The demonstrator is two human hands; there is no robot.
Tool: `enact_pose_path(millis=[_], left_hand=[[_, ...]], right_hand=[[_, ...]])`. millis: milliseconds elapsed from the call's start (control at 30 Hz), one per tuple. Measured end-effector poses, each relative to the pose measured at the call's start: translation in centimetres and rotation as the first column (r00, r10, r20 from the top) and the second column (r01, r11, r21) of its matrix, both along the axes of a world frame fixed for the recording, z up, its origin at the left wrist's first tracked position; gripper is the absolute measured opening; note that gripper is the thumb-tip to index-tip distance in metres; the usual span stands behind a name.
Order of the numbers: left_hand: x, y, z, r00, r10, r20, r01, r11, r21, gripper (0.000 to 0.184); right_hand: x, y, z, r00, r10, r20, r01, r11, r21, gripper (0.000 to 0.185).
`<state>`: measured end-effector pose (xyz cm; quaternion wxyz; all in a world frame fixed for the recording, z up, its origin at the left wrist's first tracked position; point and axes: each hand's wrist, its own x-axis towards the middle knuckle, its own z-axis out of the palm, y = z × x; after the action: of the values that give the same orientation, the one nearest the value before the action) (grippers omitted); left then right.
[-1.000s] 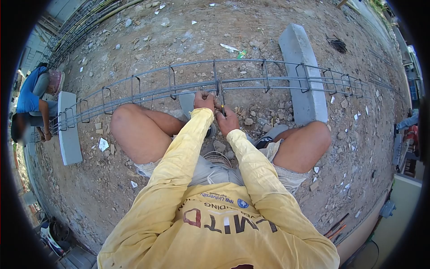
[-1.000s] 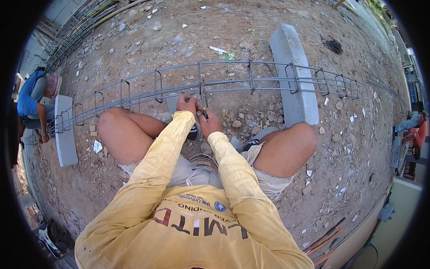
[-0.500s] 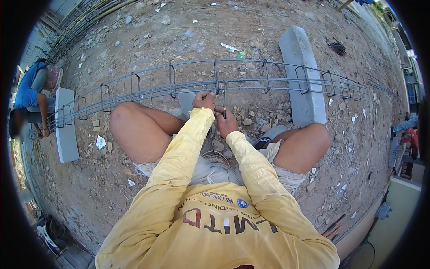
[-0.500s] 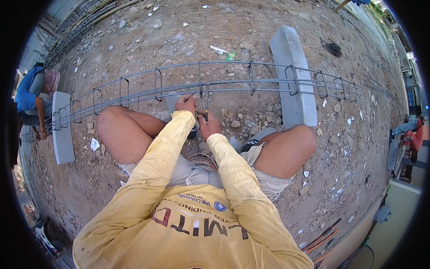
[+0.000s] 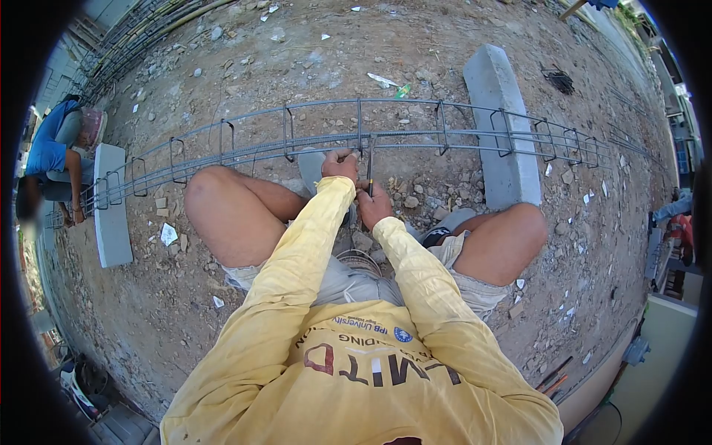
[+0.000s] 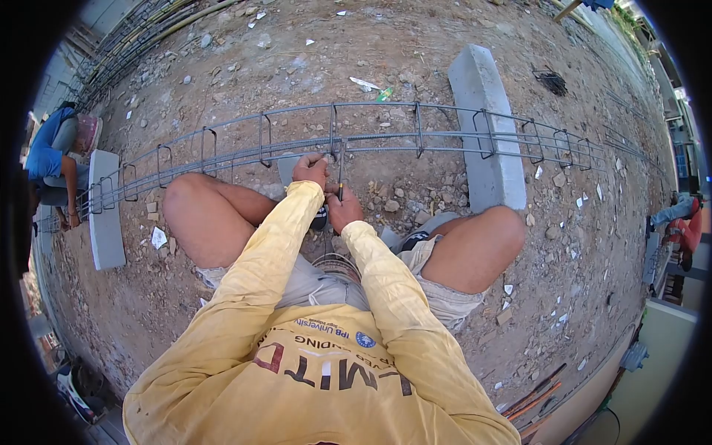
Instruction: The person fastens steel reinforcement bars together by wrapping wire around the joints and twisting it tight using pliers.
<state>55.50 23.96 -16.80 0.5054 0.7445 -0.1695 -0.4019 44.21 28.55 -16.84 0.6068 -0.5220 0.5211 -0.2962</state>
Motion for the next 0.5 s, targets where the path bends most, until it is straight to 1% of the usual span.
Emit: enact_pose_path(millis=[33, 133, 167, 233, 333, 367, 433, 500], left_hand=[[-0.2, 0.0, 0.5, 1.000, -0.001, 0.020, 0.001, 1.000, -0.006, 0.025], [-0.2, -0.3, -0.6, 0.998, 0.003, -0.070, -0.005, 0.999, -0.033, 0.024], [-0.2, -0.3, -1.0, 0.999, -0.006, -0.041, 0.004, 0.999, -0.037, 0.023], [-0.3, -0.1, 0.3, 1.000, -0.019, 0.018, 0.019, 0.999, -0.043, 0.022], [0.4, -0.5, -1.8, 0.976, -0.070, 0.207, 0.078, 0.996, -0.034, 0.020], [0.2, -0.6, -2.0, 0.978, -0.063, 0.201, 0.071, 0.997, -0.034, 0.019], [-0.2, -0.3, -0.7, 0.980, -0.046, 0.193, 0.053, 0.998, -0.033, 0.018], [-0.8, 0.0, 0.5, 0.987, -0.048, 0.152, 0.048, 0.999, 0.005, 0.018]], right_hand=[[-0.1, 0.0, 0.0, 1.000, 0.003, 0.015, -0.004, 1.000, 0.025, 0.016], [-0.2, -0.1, 1.1, 0.998, -0.031, 0.061, 0.025, 0.996, 0.089, 0.017], [-0.2, -0.2, 1.7, 0.996, -0.052, 0.074, 0.044, 0.993, 0.113, 0.017], [-0.1, -0.2, 2.8, 0.991, -0.103, 0.089, 0.085, 0.979, 0.186, 0.017], [-0.4, -0.4, 0.4, 0.997, -0.068, -0.044, 0.069, 0.998, 0.014, 0.018], [-0.6, -0.4, -0.3, 0.996, -0.070, -0.046, 0.071, 0.997, 0.009, 0.018], [-0.6, -0.5, -0.5, 0.996, -0.072, -0.047, 0.072, 0.997, 0.001, 0.018], [-0.8, -0.6, -0.1, 0.994, -0.044, -0.096, 0.041, 0.999, -0.036, 0.018]])
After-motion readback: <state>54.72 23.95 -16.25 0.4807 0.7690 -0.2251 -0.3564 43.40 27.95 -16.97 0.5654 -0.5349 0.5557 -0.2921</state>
